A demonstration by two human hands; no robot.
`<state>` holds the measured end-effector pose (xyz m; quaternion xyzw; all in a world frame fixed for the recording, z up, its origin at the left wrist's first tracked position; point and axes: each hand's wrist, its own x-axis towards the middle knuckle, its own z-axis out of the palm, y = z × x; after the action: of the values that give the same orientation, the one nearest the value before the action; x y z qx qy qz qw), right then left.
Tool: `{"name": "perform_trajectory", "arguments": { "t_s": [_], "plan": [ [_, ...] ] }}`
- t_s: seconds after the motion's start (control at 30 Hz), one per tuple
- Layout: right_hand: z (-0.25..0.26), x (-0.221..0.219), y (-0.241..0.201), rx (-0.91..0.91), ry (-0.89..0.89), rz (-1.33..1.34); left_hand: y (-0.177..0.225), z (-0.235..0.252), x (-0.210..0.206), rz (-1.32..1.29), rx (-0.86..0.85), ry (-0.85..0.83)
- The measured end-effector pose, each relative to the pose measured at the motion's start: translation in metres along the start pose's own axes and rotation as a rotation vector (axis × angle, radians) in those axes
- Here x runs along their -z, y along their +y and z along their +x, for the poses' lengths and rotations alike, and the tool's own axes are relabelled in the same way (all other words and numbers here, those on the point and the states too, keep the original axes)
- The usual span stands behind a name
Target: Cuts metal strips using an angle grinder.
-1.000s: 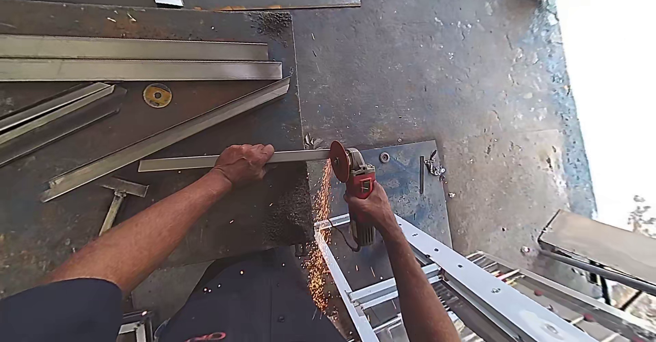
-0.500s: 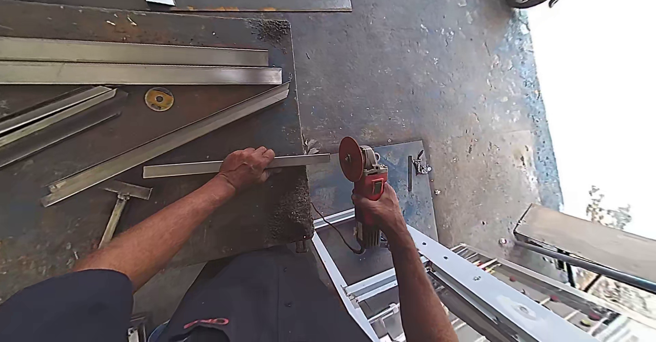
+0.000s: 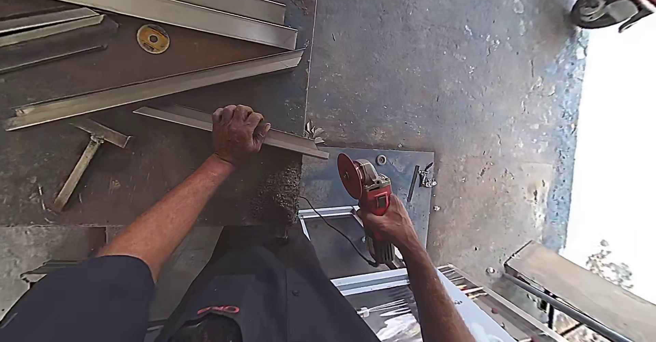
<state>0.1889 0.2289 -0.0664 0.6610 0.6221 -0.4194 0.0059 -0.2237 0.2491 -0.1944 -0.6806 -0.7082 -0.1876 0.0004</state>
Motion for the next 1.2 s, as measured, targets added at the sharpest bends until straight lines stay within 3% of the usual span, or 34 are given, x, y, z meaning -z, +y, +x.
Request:
{"name": "perform_trajectory", "arguments": {
  "t_s": [0.37, 1.2],
  "plan": [
    [0.030, -0.002, 0.010, 0.035, -0.131, -0.070, 0.004, 0.001, -0.001, -0.012, 0.000, -0.029],
    [0.044, -0.008, 0.006, 0.070, -0.108, -0.082, 0.004, 0.001, -0.002, -0.007, 0.005, -0.042]
  ]
}}
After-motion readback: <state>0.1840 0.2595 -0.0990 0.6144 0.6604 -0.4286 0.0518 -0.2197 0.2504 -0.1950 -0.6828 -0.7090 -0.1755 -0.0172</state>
